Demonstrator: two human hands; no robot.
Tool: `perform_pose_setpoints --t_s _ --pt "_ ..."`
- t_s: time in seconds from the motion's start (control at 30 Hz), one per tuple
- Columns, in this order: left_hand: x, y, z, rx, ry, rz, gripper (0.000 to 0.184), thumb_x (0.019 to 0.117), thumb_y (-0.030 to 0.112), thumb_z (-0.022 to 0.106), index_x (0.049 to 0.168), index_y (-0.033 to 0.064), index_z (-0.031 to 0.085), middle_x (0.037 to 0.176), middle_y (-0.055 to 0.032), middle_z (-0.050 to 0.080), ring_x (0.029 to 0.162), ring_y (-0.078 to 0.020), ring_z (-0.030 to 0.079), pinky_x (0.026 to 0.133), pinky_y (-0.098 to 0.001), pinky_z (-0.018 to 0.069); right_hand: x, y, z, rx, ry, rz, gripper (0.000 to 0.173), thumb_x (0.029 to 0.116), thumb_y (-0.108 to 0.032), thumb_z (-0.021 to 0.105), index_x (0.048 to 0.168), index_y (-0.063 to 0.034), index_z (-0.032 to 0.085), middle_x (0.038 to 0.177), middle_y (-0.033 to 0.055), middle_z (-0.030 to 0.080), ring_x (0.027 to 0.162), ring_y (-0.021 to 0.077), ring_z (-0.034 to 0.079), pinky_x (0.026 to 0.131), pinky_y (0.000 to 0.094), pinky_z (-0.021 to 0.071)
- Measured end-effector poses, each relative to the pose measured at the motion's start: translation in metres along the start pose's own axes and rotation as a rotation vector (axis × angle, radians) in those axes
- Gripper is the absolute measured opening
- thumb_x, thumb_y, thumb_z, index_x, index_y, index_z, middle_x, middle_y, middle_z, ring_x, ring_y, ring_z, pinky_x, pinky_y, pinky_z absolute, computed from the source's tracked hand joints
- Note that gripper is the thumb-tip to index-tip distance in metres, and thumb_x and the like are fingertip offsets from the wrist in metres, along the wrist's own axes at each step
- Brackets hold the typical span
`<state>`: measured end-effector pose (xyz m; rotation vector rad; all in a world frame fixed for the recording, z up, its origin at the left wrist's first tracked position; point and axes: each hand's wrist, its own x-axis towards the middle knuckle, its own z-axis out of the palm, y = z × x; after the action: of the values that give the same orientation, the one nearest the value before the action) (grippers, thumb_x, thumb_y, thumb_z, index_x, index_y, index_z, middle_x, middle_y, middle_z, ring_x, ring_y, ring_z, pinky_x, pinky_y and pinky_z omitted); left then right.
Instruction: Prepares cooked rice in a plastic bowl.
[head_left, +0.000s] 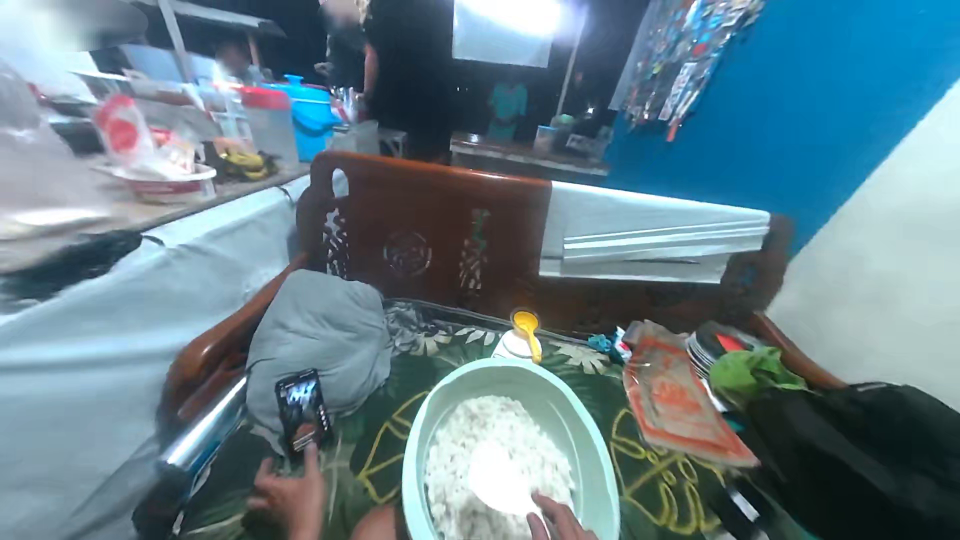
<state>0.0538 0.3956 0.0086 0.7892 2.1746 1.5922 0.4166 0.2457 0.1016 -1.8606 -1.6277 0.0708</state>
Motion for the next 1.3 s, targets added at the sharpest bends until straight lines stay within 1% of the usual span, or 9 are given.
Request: perform_pose_setpoints --t_s 0.1,0.2,0.27,0.5,0.6,0.67,0.83,1.1,1.3 --pt "-0.06 0.049 -0.019 -0.155 -0.429 -0.071 0.054 0.1036 0.035 0.058 0.141 -0.0048 0.052 0.137 -0.03 0.055 0.123 -0.0386 0.057 0.103 -0.0547 0.048 0.001 -0.001 -0.002 -0.041 -0.001 -0.003 0.033 0.1014 -0.04 0.061 0.117 -0.0159 0.077 0.103 0.0037 0.078 0.084 0.0226 0.074 0.073 0.0488 0.0561" --pt "-0.126 0.081 -0.03 -0.197 -0.789 0.029 0.052 0.1057 0.027 0.054 0.149 -0.0004 0.045 0.139 -0.0226 0.059 0.123 -0.0285 0.063 0.104 -0.0476 0.0519 0.006 -0.004 -0.008 -0.05 -0.099 -0.015 0.032 0.1018 -0.04 0.06 0.12 -0.0186 0.076 0.107 0.0012 0.078 0.092 0.0201 0.074 0.085 0.0511 0.0528" --pt "-0.163 0.075 -0.031 -0.114 -0.758 0.179 0.072 0.1019 0.028 0.06 0.159 -0.0016 0.027 0.15 -0.028 0.048 0.136 -0.0321 0.053 0.115 -0.0479 0.0426 0.015 -0.004 -0.014 -0.062 -0.228 -0.039 0.032 0.1027 -0.039 0.059 0.124 -0.0206 0.074 0.113 0.0008 0.077 0.101 0.02 0.073 0.094 0.0536 0.0491" --pt "-0.181 0.049 -0.026 -0.29 -0.609 0.283 0.065 0.1013 0.016 0.059 0.155 -0.0082 0.032 0.129 -0.0275 0.064 0.111 -0.0193 0.069 0.1 -0.0339 0.055 0.133 0.053 0.002 -0.523 0.067 -0.385 0.018 0.0948 -0.021 0.068 0.11 -0.0211 0.078 0.096 0.0081 0.076 0.089 0.0302 0.073 0.091 0.0629 0.0513" --pt "-0.179 0.045 -0.023 -0.284 -0.61 0.319 0.068 0.1004 0.018 0.06 0.156 -0.0082 0.03 0.133 -0.0285 0.062 0.115 -0.0196 0.068 0.103 -0.034 0.0534 0.173 0.05 0.003 -0.606 -0.133 -0.323 0.027 0.0954 -0.008 0.063 0.118 -0.0155 0.075 0.111 0.0149 0.074 0.108 0.038 0.068 0.109 0.0673 0.0377" --pt "-0.18 0.043 -0.02 -0.277 -0.596 0.332 0.069 0.1005 0.019 0.06 0.156 -0.0085 0.03 0.136 -0.03 0.06 0.118 -0.0207 0.067 0.104 -0.0342 0.0519 0.186 0.046 0.016 -0.543 -0.397 -0.258 0.032 0.1002 -0.012 0.057 0.13 -0.0144 0.07 0.127 0.0171 0.07 0.126 0.0406 0.06 0.118 0.0702 0.0241" --pt "-0.184 0.044 -0.017 -0.202 -0.495 0.409 0.062 0.1029 0.02 0.053 0.153 -0.0113 0.035 0.137 -0.0316 0.059 0.124 -0.0223 0.064 0.109 -0.0313 0.0479 0.201 0.049 0.027 -0.468 -0.614 -0.284 0.03 0.0995 -0.038 0.058 0.122 -0.0244 0.072 0.111 0.0087 0.076 0.112 0.0321 0.068 0.114 0.0694 0.0271" --pt "-0.186 0.046 -0.019 -0.169 -0.463 0.425 0.061 0.1036 0.024 0.05 0.152 -0.0115 0.038 0.132 -0.0302 0.063 0.119 -0.0289 0.068 0.107 -0.0402 0.0504 0.145 0.021 0.006 -0.177 -0.849 -0.337 0.033 0.1044 -0.041 0.056 0.127 -0.0226 0.071 0.116 0.0047 0.076 0.116 0.0262 0.067 0.117 0.0702 0.0222" --pt "-0.184 0.042 -0.024 -0.197 -0.561 0.342 0.069 0.1021 0.025 0.059 0.157 -0.0056 0.031 0.136 -0.0277 0.062 0.119 -0.0275 0.068 0.107 -0.0426 0.0512 0.159 -0.023 -0.023 -0.406 -0.669 -0.415 0.03 0.1016 -0.04 0.057 0.122 -0.0252 0.073 0.11 0.0047 0.076 0.112 0.0273 0.069 0.116 0.0677 0.0274"
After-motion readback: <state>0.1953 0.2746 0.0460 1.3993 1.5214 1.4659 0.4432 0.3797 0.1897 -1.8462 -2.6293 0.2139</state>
